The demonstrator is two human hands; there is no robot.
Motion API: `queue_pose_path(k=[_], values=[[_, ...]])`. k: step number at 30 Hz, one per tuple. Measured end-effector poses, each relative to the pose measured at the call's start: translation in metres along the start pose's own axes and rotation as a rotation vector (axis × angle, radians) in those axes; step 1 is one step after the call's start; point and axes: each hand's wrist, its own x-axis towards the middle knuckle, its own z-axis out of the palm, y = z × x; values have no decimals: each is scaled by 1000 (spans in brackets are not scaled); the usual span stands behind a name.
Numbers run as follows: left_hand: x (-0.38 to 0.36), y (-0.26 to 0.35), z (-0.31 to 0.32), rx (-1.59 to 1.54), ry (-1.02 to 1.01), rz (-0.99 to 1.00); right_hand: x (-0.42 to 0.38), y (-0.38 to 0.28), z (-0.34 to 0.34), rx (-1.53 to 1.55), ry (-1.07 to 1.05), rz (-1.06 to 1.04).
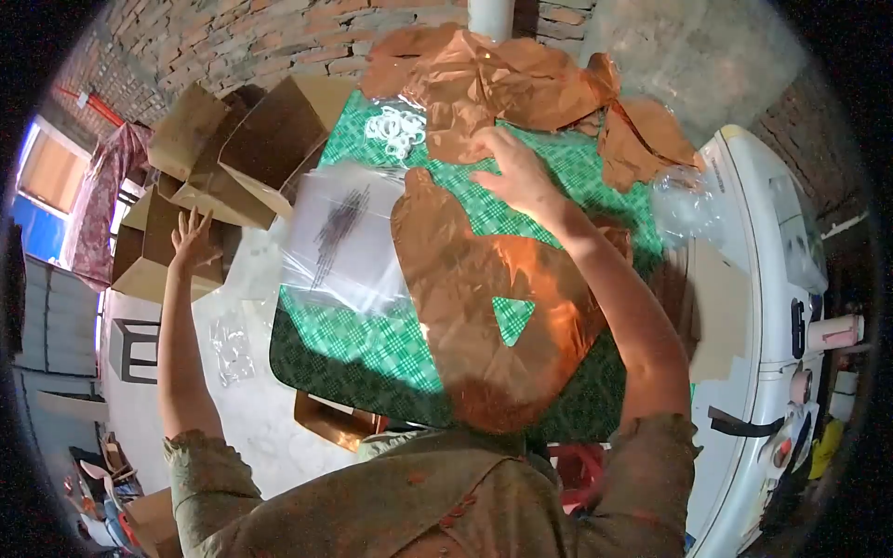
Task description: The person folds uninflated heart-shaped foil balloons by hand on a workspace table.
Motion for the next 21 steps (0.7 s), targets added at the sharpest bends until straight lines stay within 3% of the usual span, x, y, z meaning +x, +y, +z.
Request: queue_pose_path(k=[1, 2, 4, 6, 10, 12, 14, 18, 21], values=[[10, 3, 0, -156, 0, 28, 2, 25, 9, -137, -1, -99], [35, -4, 4, -633, -103, -27, 3, 43, 18, -192, -15, -81], [68, 1, -5, -922, -96, -127, 6, 59, 29, -298, -49, -46], [83, 28, -20, -545, 115, -203, 6, 65, 34, -329, -43, -96], [79, 132, -106, -515, 206, -285, 12, 87, 51, -336, 121, -234], [79, 174, -122, -522, 255, -124, 14, 87, 53, -343, 182, -304], [104, 197, -99, -587, 568, 301, 20, 78, 47, -354, 178, -330], [111, 283, -109, -602, 592, 400, 26, 71, 49, -316, 215, -235], [106, 333, -126, -662, 545, 607, 32, 64, 50, -309, 220, -121]])
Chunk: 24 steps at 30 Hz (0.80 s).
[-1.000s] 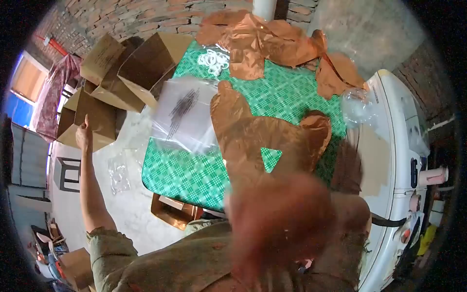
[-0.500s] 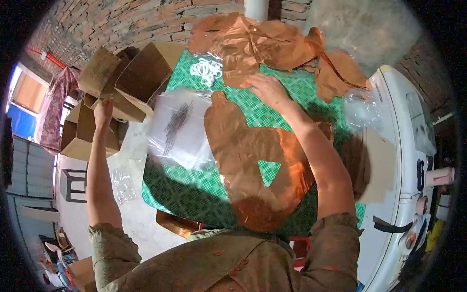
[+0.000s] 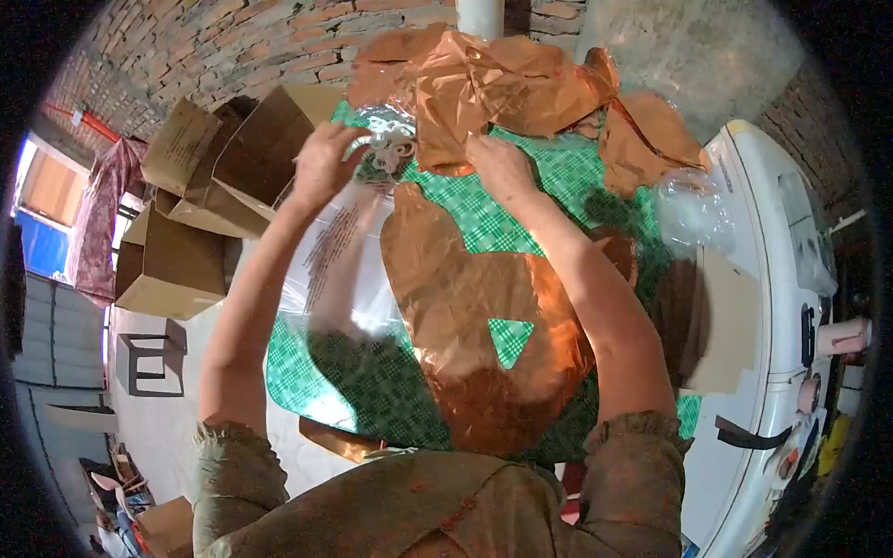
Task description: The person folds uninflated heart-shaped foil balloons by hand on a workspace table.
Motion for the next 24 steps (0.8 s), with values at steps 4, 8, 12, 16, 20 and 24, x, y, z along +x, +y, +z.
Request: queue_pose_path(k=[4, 8, 12, 16, 20, 24], values=[[23, 33, 38, -121, -103, 67, 6, 5, 2, 8, -82, 135], [36, 53, 60, -252, -113, 13, 11, 9, -2, 36, -116, 179], [44, 61, 70, -541, -160, -126, 15, 7, -6, 66, -121, 203], [58, 67, 58, -604, -305, -330, 18, 9, -6, 56, -116, 201], [59, 68, 70, -538, -333, -362, 23, 14, -2, 46, -143, 234], [59, 68, 80, -500, -305, -337, 30, 18, -4, 210, -144, 318]])
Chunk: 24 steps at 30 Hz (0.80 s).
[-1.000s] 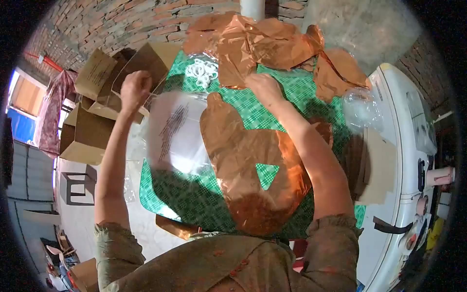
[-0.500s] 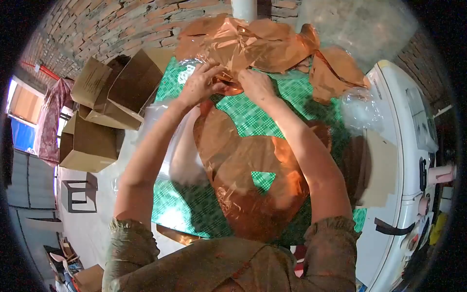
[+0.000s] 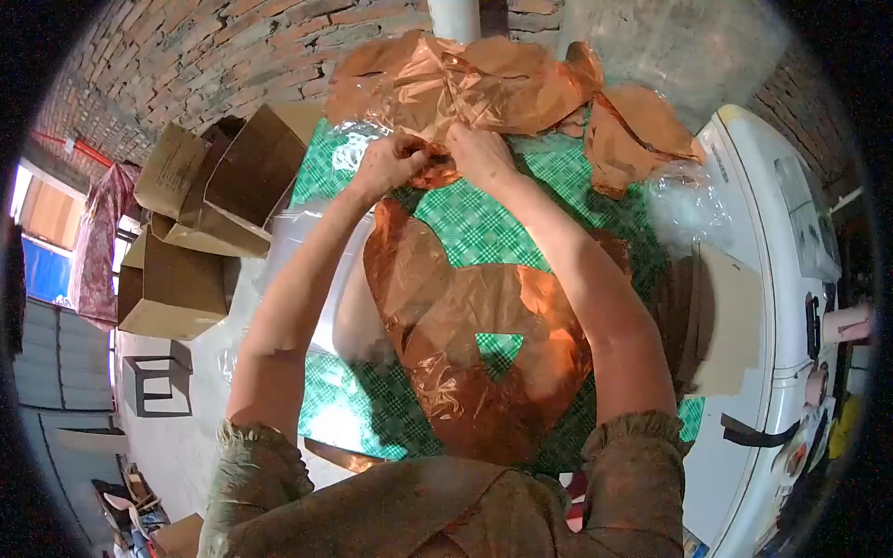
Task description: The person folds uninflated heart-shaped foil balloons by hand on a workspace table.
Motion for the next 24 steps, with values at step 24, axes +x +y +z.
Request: queue_pose_path(k=[24], values=[[5, -10, 11, 35, 65, -241, 1, 3, 10, 325, 117, 123]])
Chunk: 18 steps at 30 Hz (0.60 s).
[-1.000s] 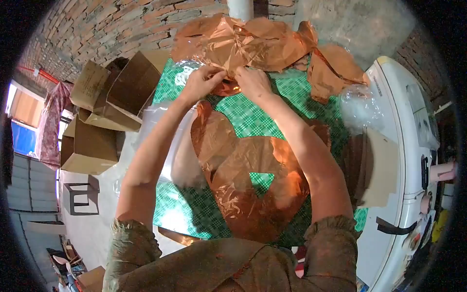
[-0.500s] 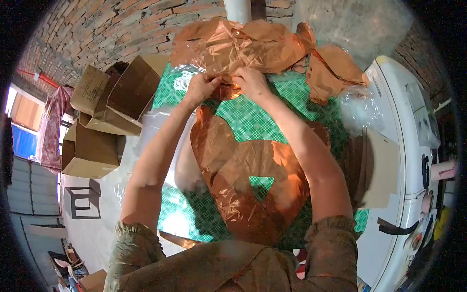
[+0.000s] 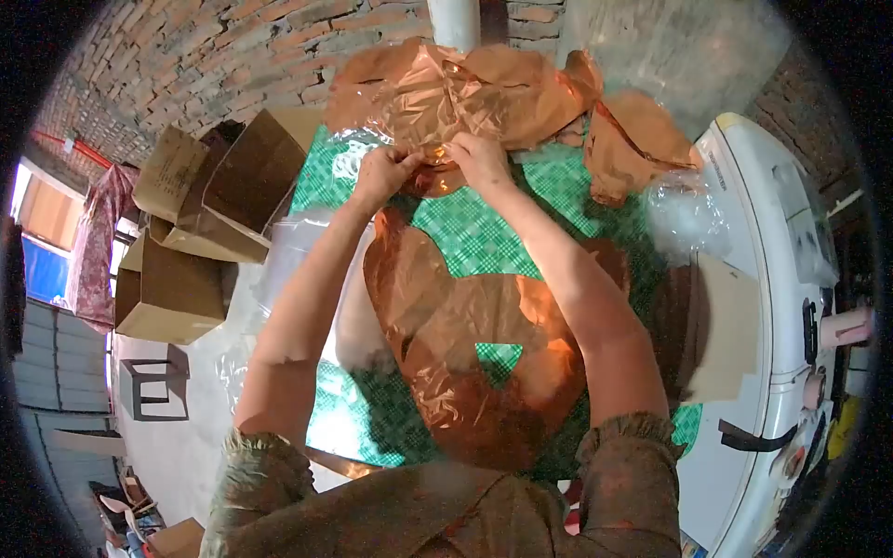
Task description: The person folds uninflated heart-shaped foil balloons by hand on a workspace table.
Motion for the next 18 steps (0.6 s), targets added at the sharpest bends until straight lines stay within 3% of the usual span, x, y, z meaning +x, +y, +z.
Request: queue_pose_path(k=[4, 11, 14, 17, 18], values=[[2, -7, 5, -6, 35, 26, 7, 6, 7, 52, 25, -47], [11, -18, 13, -105, 26, -97, 11, 12, 14, 61, 34, -54], [10, -19, 15, -134, 24, -108, 11, 17, 16, 241, 16, 29], [3, -4, 5, -89, 20, -134, -1, -1, 7, -38, 206, -140], [6, -8, 5, -108, 14, -132, -9, -10, 2, -80, 179, -186]])
